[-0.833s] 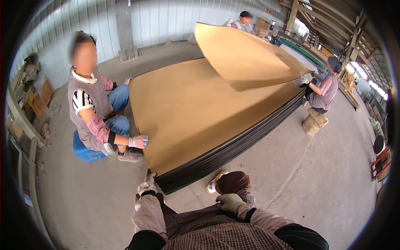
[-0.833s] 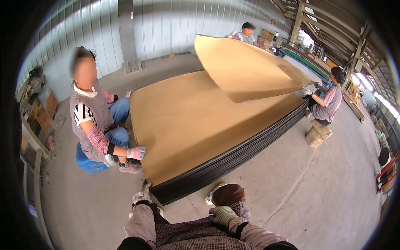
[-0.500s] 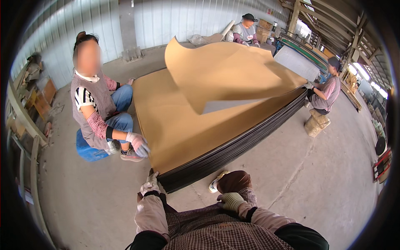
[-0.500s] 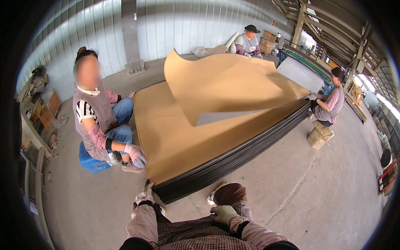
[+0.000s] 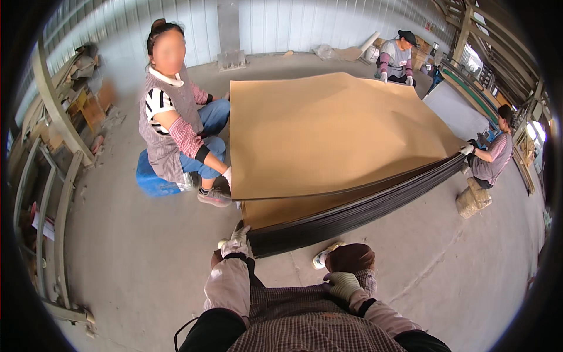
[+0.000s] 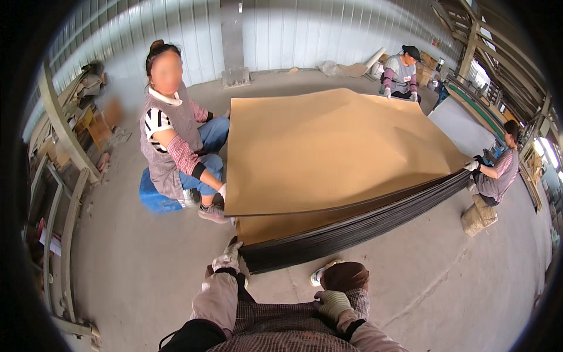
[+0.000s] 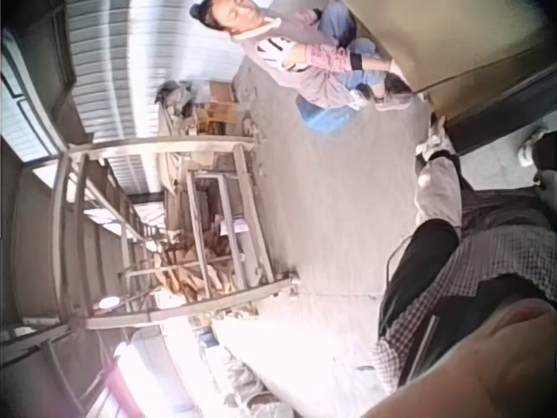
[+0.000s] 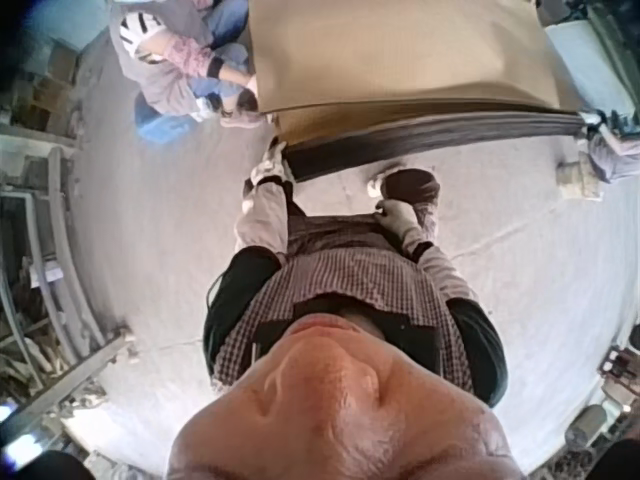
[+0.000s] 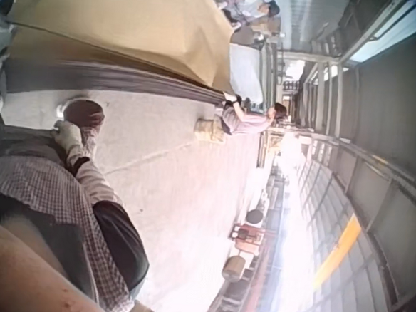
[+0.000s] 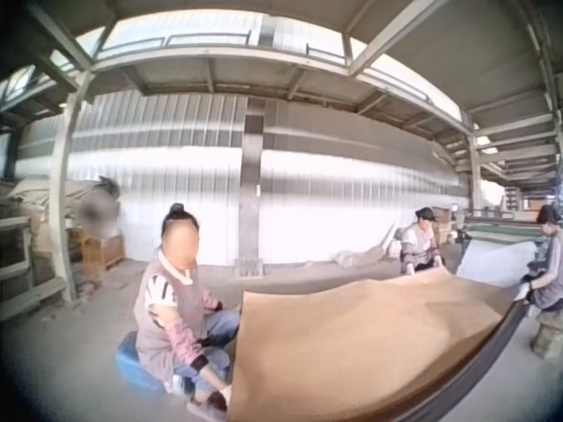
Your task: Sorting and stacking industrial material sheets with a team in a factory.
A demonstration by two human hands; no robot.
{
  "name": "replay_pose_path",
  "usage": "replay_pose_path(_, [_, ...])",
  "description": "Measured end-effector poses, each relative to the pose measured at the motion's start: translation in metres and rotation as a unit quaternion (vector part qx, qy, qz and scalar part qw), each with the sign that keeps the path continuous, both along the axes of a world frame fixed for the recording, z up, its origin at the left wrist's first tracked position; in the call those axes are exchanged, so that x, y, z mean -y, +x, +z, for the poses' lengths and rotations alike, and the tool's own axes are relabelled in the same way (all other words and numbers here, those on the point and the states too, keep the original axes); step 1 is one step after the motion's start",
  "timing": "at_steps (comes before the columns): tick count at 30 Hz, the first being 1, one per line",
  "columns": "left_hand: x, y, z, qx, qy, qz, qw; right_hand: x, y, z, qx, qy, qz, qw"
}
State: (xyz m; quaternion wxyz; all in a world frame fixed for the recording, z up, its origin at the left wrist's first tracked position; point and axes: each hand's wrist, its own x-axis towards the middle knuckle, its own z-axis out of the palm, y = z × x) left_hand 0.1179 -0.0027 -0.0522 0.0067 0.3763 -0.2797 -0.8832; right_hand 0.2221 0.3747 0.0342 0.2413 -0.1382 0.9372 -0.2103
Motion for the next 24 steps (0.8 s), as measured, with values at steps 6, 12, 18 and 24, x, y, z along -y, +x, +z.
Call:
replay_pose_path(6, [-0.004,0.003,0.009,-0.011,0.050,0.020,0.998,-0.005,-0.005,-0.008,-0.007,-0.007,0.011,1.000])
replay_pose_path(12, [-0.009,0.009,0.014,-0.012,0.076,0.029,0.997,-0.007,-0.006,-0.011,-0.007,-0.001,0.016,1.000])
replay_pose_path(18, [-0.013,0.005,0.011,-0.011,0.088,0.036,0.995,-0.010,-0.009,-0.015,-0.019,0.001,0.022,1.000])
replay_pose_path(24, [-0.003,0.002,-0.011,0.005,0.074,0.022,0.997,-0.009,-0.011,-0.013,0.006,0.017,0.025,1.000])
